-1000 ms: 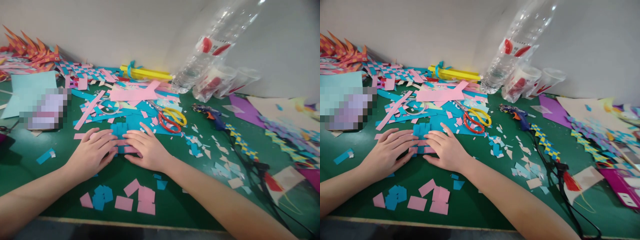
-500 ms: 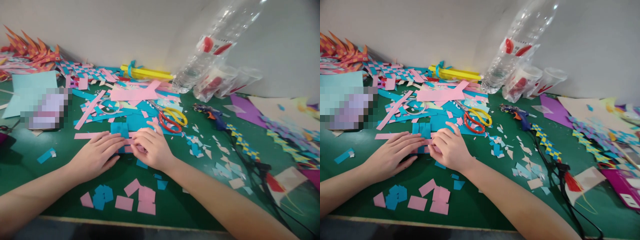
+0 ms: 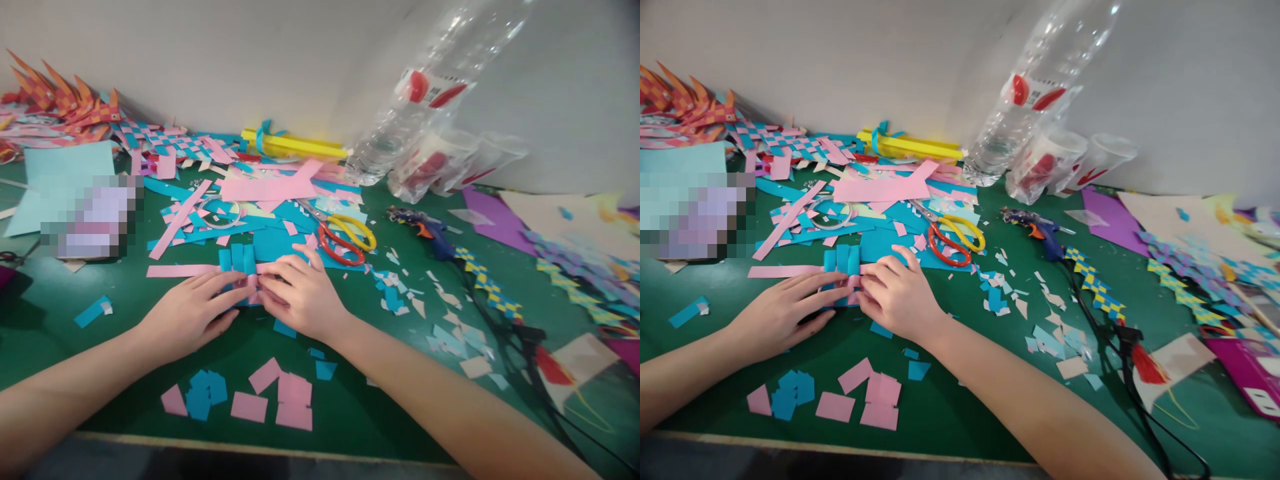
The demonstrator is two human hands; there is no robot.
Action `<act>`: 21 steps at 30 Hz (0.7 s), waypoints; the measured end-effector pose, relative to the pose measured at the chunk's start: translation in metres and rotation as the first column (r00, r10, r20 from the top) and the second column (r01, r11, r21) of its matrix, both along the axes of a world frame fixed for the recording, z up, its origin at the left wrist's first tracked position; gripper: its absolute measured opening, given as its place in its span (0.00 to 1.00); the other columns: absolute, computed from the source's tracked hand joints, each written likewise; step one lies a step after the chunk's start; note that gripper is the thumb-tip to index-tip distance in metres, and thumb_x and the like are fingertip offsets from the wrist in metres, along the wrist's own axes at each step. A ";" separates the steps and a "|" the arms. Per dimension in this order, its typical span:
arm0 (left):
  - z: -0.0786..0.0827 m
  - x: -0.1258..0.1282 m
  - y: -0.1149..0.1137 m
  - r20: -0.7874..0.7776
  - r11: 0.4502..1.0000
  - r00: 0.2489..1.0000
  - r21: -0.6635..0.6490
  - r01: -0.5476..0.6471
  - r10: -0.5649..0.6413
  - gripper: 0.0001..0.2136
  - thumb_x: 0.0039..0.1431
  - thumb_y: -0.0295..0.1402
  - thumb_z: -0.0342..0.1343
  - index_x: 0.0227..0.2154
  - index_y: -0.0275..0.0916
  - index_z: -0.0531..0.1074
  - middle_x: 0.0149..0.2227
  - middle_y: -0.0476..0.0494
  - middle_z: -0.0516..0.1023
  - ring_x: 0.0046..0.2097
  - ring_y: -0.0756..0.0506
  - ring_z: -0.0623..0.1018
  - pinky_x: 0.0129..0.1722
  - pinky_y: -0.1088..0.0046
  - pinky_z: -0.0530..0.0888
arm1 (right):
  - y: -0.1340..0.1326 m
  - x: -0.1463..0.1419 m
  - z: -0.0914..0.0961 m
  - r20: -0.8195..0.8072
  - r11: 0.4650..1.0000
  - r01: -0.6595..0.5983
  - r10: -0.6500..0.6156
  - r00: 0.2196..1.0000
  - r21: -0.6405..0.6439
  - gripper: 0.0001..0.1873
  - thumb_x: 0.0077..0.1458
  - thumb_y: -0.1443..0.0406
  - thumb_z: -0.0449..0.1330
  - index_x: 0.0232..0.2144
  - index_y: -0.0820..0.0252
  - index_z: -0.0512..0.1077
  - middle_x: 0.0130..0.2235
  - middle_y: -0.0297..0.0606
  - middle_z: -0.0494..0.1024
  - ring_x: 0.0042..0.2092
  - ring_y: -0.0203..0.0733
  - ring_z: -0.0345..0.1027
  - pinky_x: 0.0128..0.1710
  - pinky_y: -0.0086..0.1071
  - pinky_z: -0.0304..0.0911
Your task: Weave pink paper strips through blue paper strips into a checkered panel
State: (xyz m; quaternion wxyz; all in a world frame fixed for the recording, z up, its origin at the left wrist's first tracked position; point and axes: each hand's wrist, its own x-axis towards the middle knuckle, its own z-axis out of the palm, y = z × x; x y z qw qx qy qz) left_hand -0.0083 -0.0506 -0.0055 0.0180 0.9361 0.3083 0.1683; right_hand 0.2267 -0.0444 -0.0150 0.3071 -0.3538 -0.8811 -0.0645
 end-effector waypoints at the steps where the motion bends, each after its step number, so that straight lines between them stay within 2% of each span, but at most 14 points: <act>1: 0.000 0.000 0.000 -0.007 1.000 1.000 0.013 0.003 -0.003 0.16 0.67 0.31 0.47 0.55 0.42 0.71 0.55 0.38 0.74 0.53 0.38 0.76 0.49 0.57 0.77 | 0.000 0.000 0.000 0.003 1.000 0.001 -0.001 1.000 0.000 0.09 0.62 0.64 0.56 0.35 0.56 0.77 0.43 0.35 0.82 0.43 0.42 0.71 0.60 0.48 0.53; 6: -0.003 -0.001 0.001 0.006 1.000 1.000 0.018 -0.014 0.014 0.16 0.67 0.32 0.47 0.55 0.40 0.71 0.57 0.36 0.72 0.53 0.38 0.76 0.49 0.57 0.77 | 0.000 -0.001 -0.001 -0.044 1.000 -0.008 0.008 0.999 0.004 0.07 0.60 0.65 0.57 0.35 0.56 0.76 0.43 0.34 0.82 0.43 0.41 0.72 0.61 0.48 0.52; 11: -0.003 -0.001 0.000 0.028 0.999 1.000 0.039 -0.005 0.004 0.17 0.67 0.31 0.47 0.56 0.38 0.70 0.58 0.38 0.72 0.55 0.39 0.76 0.52 0.58 0.76 | 0.004 0.001 0.000 -0.191 0.996 0.045 -0.059 0.980 -0.076 0.09 0.61 0.65 0.54 0.43 0.58 0.72 0.44 0.37 0.81 0.48 0.43 0.73 0.61 0.46 0.54; 16: -0.003 0.000 -0.001 0.043 0.999 0.999 0.048 -0.002 0.000 0.17 0.67 0.31 0.48 0.56 0.34 0.69 0.57 0.38 0.74 0.56 0.40 0.75 0.56 0.58 0.74 | 0.008 0.002 -0.004 -0.191 0.961 0.077 -0.130 0.973 -0.264 0.16 0.63 0.65 0.50 0.52 0.59 0.65 0.49 0.42 0.79 0.53 0.45 0.71 0.66 0.55 0.44; 19: -0.004 0.000 -0.001 0.062 0.998 0.998 0.063 -0.011 0.007 0.17 0.67 0.31 0.47 0.56 0.32 0.70 0.55 0.36 0.75 0.55 0.40 0.76 0.56 0.58 0.75 | 0.009 0.000 -0.006 -0.178 0.953 0.065 -0.122 0.976 -0.295 0.23 0.62 0.65 0.52 0.59 0.60 0.58 0.52 0.44 0.78 0.56 0.46 0.70 0.68 0.57 0.40; 21: -0.005 0.000 0.000 0.067 0.997 0.998 0.072 -0.014 0.009 0.17 0.67 0.31 0.47 0.55 0.32 0.70 0.55 0.36 0.76 0.55 0.40 0.76 0.55 0.58 0.75 | 0.009 -0.001 -0.005 -0.127 0.956 0.051 -0.090 0.988 -0.288 0.22 0.62 0.63 0.53 0.58 0.60 0.60 0.54 0.44 0.77 0.59 0.48 0.67 0.68 0.58 0.36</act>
